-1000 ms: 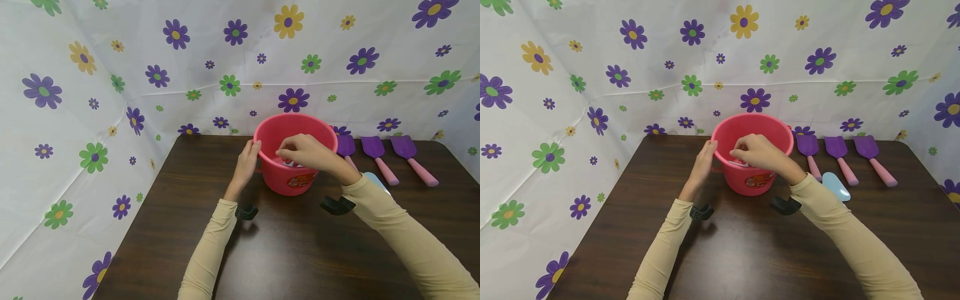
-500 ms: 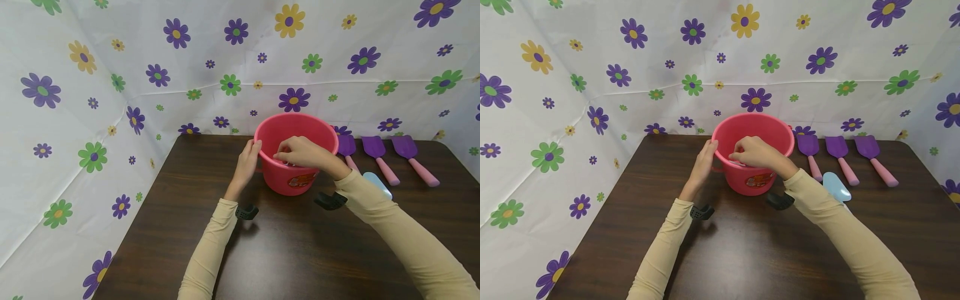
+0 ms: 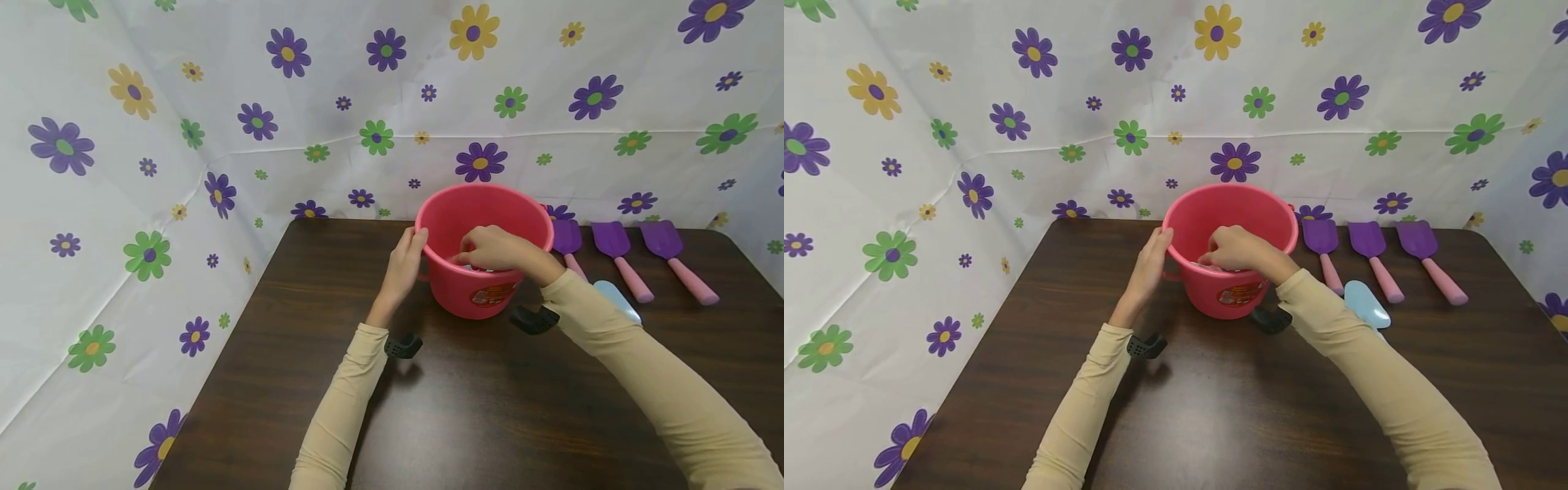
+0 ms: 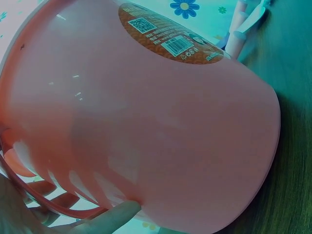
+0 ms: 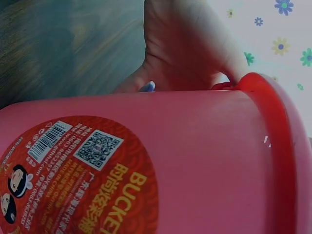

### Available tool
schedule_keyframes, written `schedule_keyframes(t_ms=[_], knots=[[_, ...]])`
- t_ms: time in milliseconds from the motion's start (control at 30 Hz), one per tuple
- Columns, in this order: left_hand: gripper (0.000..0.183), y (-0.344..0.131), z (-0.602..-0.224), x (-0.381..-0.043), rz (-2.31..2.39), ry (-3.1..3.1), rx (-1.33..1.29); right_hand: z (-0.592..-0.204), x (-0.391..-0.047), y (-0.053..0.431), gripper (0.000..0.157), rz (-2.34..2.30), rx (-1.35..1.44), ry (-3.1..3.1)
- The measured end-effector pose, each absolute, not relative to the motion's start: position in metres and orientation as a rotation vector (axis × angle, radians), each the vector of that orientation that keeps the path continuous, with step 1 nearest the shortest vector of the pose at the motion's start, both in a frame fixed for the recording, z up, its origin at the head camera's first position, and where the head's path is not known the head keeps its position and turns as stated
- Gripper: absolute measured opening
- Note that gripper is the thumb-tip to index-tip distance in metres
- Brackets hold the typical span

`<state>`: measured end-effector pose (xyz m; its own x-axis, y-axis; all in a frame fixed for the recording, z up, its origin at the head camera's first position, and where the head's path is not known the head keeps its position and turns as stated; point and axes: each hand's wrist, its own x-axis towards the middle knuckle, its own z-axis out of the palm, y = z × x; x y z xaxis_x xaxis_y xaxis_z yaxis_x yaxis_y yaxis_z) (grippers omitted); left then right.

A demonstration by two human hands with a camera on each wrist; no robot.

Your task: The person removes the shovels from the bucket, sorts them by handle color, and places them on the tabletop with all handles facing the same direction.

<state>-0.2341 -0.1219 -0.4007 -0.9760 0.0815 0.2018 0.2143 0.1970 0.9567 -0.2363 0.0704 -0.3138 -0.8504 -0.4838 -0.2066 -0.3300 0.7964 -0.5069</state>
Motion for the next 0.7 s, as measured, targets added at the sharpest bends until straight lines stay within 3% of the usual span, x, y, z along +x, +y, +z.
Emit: schedule_keyframes(t_ms=[267,700], knots=[[0.052,-0.1216,-0.4006,-0.2346,-1.901,-2.349,-0.293,-0.3152,-0.2419,0.0726,0.035,-0.590,-0.593,2.590],[0.056,-0.1224,-0.4014,-0.2355,-1.850,-2.357,-0.326,-0.3153,-0.2450,0.0746,0.014,-0.549,-0.611,2.507]])
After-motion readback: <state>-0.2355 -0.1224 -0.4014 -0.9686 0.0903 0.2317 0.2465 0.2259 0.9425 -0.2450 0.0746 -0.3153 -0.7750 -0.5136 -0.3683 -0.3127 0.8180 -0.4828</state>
